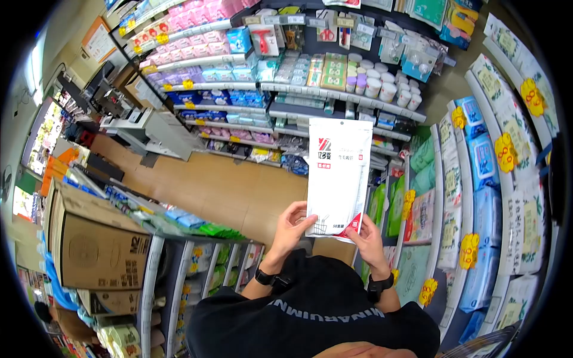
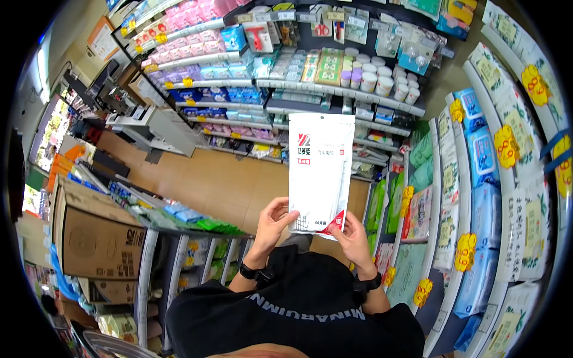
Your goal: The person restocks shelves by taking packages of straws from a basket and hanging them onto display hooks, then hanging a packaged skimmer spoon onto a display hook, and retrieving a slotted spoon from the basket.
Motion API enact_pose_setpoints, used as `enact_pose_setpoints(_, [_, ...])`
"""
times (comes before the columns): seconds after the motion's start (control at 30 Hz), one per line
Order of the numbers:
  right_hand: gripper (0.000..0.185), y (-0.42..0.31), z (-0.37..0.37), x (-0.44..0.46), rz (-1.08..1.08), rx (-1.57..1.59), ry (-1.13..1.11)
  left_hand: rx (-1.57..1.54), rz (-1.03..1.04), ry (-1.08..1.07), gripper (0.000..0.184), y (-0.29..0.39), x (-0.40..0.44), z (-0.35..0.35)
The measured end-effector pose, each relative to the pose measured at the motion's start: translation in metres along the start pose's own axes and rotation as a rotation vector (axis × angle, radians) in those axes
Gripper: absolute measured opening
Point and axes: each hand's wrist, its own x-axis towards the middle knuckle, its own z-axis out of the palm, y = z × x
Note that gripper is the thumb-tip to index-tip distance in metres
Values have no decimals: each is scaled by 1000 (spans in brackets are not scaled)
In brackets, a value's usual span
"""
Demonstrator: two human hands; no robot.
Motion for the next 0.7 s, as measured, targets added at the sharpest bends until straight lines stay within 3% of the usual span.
enact_pose_setpoints(0.3, [50,-62,12,139,-102,32,-39,-16,151,-48,38,53,147,-7])
enact_pose_setpoints(0.63, [46,-138,22,291,-425,-82,50,61,439,-142,53,139,302,4])
enact_pose_setpoints(0.7, [54,-156,25,317,-492,-74,98,95,505,-159,55,158,332,10])
